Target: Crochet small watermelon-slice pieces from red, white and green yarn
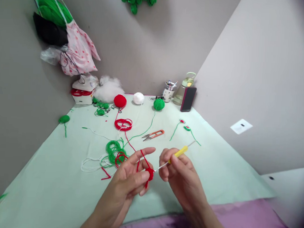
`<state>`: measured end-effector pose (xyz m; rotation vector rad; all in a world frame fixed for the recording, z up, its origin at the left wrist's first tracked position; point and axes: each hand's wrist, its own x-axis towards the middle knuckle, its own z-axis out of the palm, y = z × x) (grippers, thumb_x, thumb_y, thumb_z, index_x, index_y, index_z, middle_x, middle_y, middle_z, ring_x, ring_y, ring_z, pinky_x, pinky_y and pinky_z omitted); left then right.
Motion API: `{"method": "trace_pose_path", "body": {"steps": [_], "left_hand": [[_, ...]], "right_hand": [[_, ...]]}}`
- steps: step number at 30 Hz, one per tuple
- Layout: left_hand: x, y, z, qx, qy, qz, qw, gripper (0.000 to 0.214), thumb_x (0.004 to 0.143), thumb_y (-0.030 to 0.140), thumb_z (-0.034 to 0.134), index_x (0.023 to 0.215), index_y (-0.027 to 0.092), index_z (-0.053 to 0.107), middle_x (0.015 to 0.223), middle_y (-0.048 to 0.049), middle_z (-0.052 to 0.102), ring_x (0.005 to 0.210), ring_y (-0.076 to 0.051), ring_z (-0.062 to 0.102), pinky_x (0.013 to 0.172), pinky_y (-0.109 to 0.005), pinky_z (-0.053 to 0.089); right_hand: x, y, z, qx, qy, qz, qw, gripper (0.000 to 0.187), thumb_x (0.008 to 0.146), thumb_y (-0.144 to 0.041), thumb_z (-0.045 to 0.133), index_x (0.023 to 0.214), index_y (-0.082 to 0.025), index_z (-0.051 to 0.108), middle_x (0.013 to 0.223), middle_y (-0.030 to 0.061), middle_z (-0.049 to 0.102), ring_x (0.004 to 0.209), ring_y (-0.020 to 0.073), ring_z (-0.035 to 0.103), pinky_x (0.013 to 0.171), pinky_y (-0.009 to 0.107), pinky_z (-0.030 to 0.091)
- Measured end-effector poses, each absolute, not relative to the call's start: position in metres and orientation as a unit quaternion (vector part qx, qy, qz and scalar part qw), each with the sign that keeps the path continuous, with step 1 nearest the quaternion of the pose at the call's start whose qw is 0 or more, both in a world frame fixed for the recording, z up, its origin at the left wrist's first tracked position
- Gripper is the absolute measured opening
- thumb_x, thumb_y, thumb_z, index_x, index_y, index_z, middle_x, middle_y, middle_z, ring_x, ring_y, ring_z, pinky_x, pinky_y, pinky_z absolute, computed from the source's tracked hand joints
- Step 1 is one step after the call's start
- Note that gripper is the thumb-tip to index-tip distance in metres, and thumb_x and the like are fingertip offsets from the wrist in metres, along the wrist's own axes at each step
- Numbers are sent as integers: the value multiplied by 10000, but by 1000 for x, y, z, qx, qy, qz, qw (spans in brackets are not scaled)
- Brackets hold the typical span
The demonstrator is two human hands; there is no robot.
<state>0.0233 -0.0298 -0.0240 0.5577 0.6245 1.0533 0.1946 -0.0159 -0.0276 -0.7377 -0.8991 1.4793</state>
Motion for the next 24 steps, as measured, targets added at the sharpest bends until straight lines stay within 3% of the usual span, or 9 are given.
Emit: {"method": "trace_pose_path", "body": {"steps": [6, 12, 15, 19, 24], "left_hand": [[32, -36, -35, 311, 378, 515, 703, 542, 816, 305, 919, 1336, 334, 771, 729, 47, 568, 686, -125, 516, 723, -244, 467], [34, -34, -27, 281, 403, 548, 677, 518, 784, 338, 942, 1281, 296, 802, 859, 22, 684, 700, -109, 563, 692, -224, 465], [32, -31, -29, 295, 405, 537, 679, 698, 771, 315, 955, 1426, 294, 714, 832, 36, 667, 670, -97, 546, 688, -219, 465], [33, -29, -34, 321, 397, 542, 667, 863, 809, 315, 922, 1587, 311, 549, 785, 63, 598, 664, -102, 493, 712, -233, 469], [32, -26, -34, 391, 465, 534, 588, 777, 877, 279, 823, 1595, 287, 525, 740, 88, 489, 623, -120, 413, 664, -249, 441]], "right_hand": [[188, -20, -40, -314, -552, 474, 610, 135, 984, -371, 775, 987, -288, 882, 928, 87, 816, 865, 224, 721, 698, 318, 576], [187, -21, -39, -313, -572, 442, 615, 152, 1021, -326, 730, 1007, -291, 877, 935, 80, 801, 845, 211, 722, 698, 315, 598], [186, -21, -38, -309, -571, 450, 613, 149, 1018, -335, 734, 1015, -298, 878, 935, 75, 788, 818, 201, 715, 680, 307, 604], [184, -21, -39, -336, -602, 408, 598, 134, 1006, -303, 750, 1025, -309, 883, 945, 74, 779, 923, 211, 721, 792, 323, 617], [187, -10, -37, -362, -574, 449, 582, 57, 902, -333, 861, 928, -298, 897, 839, 46, 705, 776, 183, 680, 667, 293, 599]]}}
